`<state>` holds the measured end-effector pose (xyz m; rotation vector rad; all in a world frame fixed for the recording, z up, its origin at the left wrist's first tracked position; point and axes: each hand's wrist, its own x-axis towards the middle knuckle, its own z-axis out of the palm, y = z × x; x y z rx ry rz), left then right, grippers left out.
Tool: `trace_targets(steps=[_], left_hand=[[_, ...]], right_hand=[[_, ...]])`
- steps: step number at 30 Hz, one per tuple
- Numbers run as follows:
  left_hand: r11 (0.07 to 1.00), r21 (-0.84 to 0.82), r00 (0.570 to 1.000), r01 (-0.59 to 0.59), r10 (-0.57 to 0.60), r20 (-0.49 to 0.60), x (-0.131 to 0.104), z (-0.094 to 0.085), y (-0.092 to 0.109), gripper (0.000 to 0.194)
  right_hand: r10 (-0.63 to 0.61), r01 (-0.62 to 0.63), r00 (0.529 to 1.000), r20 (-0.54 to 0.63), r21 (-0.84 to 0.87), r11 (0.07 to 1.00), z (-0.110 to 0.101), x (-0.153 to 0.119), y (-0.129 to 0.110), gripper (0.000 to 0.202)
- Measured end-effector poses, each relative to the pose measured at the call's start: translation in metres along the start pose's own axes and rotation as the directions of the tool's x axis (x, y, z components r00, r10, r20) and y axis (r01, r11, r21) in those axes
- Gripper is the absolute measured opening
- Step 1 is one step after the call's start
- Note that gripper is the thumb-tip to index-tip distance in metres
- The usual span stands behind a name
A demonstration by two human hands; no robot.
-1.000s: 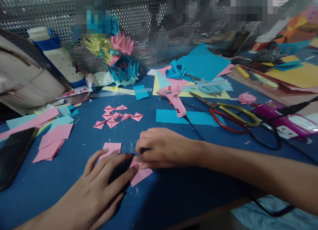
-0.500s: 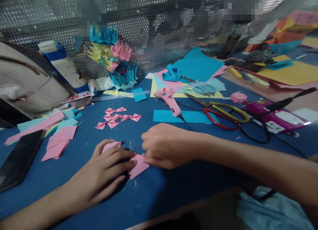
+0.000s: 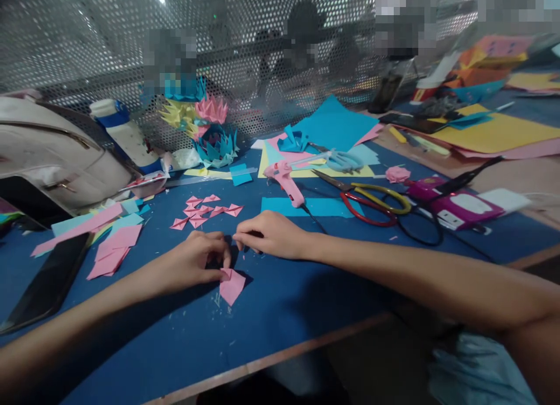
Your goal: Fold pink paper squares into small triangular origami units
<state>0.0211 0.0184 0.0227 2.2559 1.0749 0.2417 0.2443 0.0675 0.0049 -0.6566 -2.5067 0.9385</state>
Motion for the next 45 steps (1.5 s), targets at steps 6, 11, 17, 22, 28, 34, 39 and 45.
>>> trace_targets(steps=[6,11,17,22,28,34,39,45], left_hand=[[0.993,-0.091,0.993,0.076,-0.083,-0.080,-0.005,0.004,0.000,0.010],[0.995,-0.067,0.968,0.076,-0.089,-0.234,-0.017,0.015,0.010,0.017],[0.990,0.119,0.940,-0.074,0.109,-0.324,-0.034,0.029,0.009,0.013],[0.890,0.410,0.868,-0.200,0.355,-0.347,-0.044,0.038,0.001,0.019],[0.817,0.536,0.847,-0.212,0.427,-0.317,-0.053,0.045,-0.002,0.026],[0.817,0.548,0.858,-0.180,0.403,-0.319,-0.057,0.047,-0.005,0.031],[0.813,0.556,0.861,-0.171,0.397,-0.317,-0.057,0.047,-0.006,0.031],[0.811,0.560,0.873,-0.169,0.387,-0.296,-0.057,0.047,-0.007,0.032]], right_hand=[[-0.062,0.062,0.998,0.001,-0.070,0.996,0.005,-0.004,-0.008,0.033],[-0.009,0.008,1.000,-0.006,-0.117,0.993,0.010,-0.006,-0.014,0.017],[0.028,-0.019,0.999,0.042,-0.189,0.982,0.012,-0.003,-0.017,0.019],[0.034,-0.022,0.998,0.046,-0.238,0.971,0.016,-0.001,-0.016,0.022],[-0.055,0.033,0.992,-0.118,-0.183,0.983,0.018,-0.003,-0.007,0.019],[-0.192,0.149,0.970,-0.152,-0.257,0.955,0.016,-0.007,-0.005,0.016],[-0.343,0.321,0.939,-0.002,-0.348,0.881,0.011,-0.010,-0.006,0.027],[-0.399,0.406,0.912,0.097,-0.358,0.841,0.004,-0.006,-0.003,0.025]])
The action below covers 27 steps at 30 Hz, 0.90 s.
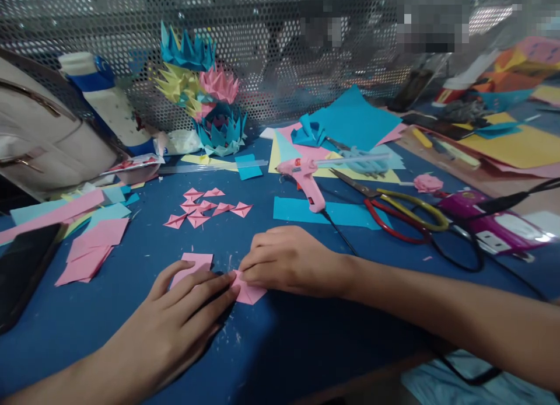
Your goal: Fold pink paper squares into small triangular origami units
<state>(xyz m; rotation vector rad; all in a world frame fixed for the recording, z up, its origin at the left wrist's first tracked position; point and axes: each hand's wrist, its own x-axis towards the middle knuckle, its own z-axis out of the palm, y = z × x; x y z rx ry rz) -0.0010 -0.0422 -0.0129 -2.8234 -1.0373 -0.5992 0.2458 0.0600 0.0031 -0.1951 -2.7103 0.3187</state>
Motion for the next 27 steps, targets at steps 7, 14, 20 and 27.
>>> trace_targets(steps=[7,14,20,27], left_hand=[[1.000,-0.015,1.000,0.001,-0.001,0.025,-0.0020,-0.0004,0.0002,0.034],[1.000,-0.013,0.998,-0.009,0.010,0.057,-0.0030,0.0003,-0.0007,0.034],[1.000,-0.011,0.996,-0.021,0.022,0.091,-0.0013,-0.0025,-0.0005,0.041],[1.000,-0.026,0.990,0.014,-0.011,0.139,0.0000,-0.0041,0.0009,0.048]], right_hand=[[-0.007,0.006,0.999,0.044,0.016,1.000,0.0003,0.0006,0.0009,0.027],[0.018,-0.018,1.000,-0.002,0.054,0.998,0.0039,0.0012,-0.0037,0.033],[-0.009,0.009,1.000,0.018,0.023,1.000,0.0021,0.0025,-0.0046,0.035],[-0.003,-0.005,0.996,0.091,0.087,0.996,-0.0015,0.0036,-0.0004,0.022]])
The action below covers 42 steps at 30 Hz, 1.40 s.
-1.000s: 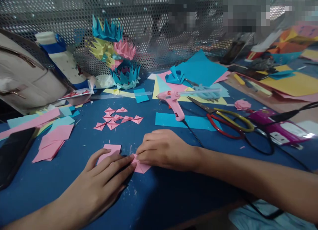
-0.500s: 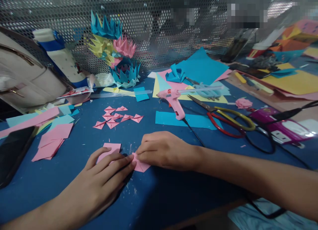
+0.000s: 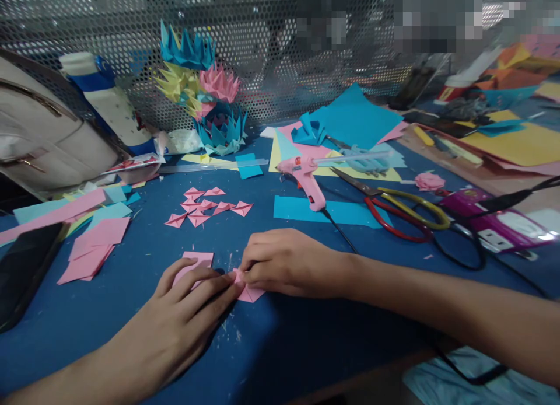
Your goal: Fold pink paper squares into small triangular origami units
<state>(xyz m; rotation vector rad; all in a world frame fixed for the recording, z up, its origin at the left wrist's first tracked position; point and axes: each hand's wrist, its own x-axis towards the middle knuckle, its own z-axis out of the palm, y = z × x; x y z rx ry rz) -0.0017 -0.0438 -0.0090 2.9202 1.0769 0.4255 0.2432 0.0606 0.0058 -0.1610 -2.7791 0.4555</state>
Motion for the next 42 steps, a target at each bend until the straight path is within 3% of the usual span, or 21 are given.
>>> trace_targets(steps=[9,20,25,29,35,39,42], left_hand=[[0.999,0.038,1.000,0.001,0.000,-0.015,0.001,0.001,0.001,0.046],[0.999,0.048,1.000,-0.010,0.010,0.006,0.002,-0.002,0.000,0.047],[0.999,0.039,1.000,-0.007,0.008,-0.004,0.001,-0.002,0.000,0.045],[0.999,0.034,1.000,0.004,-0.004,-0.010,0.001,-0.003,0.002,0.045],[0.999,0.049,1.000,-0.016,0.016,0.009,0.001,-0.004,0.001,0.045],[0.999,0.006,0.997,-0.033,0.032,0.072,0.003,-0.009,-0.002,0.048],[0.998,-0.050,0.991,-0.030,0.037,0.127,0.004,-0.012,-0.005,0.048]], right_hand=[[0.015,-0.012,0.999,-0.035,0.069,0.998,0.000,-0.001,0.008,0.025],[0.015,-0.015,1.000,-0.008,-0.048,0.999,-0.002,0.000,0.008,0.019],[0.032,-0.036,0.999,-0.027,-0.184,0.982,0.003,0.003,0.004,0.021],[0.041,-0.028,0.998,0.051,-0.236,0.971,-0.002,0.006,0.000,0.026],[-0.046,0.073,0.982,0.182,-0.143,0.987,-0.029,0.003,0.000,0.023],[-0.038,0.040,0.997,0.060,-0.041,0.998,-0.023,0.000,0.005,0.025],[0.061,-0.058,0.997,-0.055,0.053,0.997,-0.012,0.000,0.009,0.026]])
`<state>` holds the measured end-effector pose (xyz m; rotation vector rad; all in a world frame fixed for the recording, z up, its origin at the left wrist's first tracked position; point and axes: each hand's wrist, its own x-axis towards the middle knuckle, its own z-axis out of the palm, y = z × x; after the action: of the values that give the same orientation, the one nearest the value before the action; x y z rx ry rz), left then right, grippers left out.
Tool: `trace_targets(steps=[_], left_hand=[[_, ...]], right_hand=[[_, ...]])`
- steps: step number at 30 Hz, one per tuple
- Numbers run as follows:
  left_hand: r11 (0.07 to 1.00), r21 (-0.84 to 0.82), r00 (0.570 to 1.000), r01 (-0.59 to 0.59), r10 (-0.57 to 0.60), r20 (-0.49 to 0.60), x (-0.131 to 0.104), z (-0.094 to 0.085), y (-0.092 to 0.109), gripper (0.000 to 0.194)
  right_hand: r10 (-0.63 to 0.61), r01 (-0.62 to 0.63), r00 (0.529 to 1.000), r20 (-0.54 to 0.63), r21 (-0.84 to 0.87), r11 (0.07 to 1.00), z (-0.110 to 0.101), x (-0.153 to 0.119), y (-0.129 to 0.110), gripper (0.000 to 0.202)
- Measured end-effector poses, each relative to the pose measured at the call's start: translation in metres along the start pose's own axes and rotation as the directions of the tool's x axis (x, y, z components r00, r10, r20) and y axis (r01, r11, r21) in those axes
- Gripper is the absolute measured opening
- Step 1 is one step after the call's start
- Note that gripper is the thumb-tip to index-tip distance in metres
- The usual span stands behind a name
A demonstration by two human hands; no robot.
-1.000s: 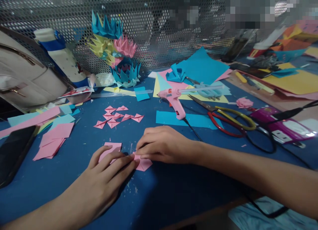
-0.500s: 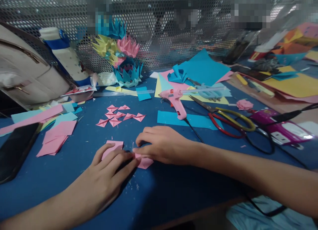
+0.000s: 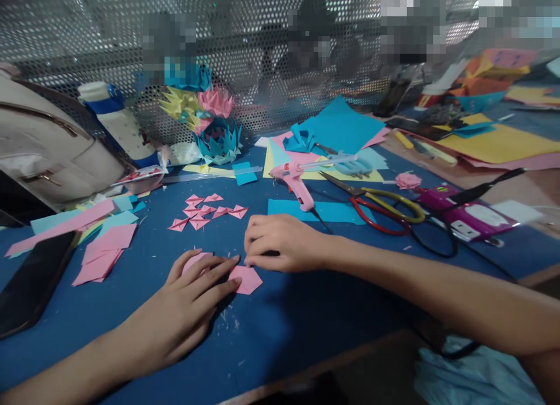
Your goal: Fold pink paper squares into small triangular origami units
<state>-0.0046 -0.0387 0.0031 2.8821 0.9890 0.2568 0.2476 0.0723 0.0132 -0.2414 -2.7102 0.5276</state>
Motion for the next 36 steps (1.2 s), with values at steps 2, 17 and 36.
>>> trace_targets(steps=[2,17,36], left_hand=[[1.000,-0.021,1.000,-0.011,0.011,-0.001,0.000,0.000,-0.001,0.046],[0.999,-0.007,0.996,-0.035,0.034,-0.085,-0.001,0.005,0.001,0.046],[0.998,0.003,0.994,-0.055,0.055,-0.093,-0.003,0.012,0.002,0.046]], right_hand=[[0.100,-0.100,0.995,0.017,0.019,0.995,0.005,0.001,-0.001,0.021],[0.332,-0.333,0.941,0.057,0.001,0.943,0.016,0.004,-0.016,0.023],[0.149,-0.147,0.984,0.093,-0.021,0.989,0.008,0.001,-0.013,0.021]])
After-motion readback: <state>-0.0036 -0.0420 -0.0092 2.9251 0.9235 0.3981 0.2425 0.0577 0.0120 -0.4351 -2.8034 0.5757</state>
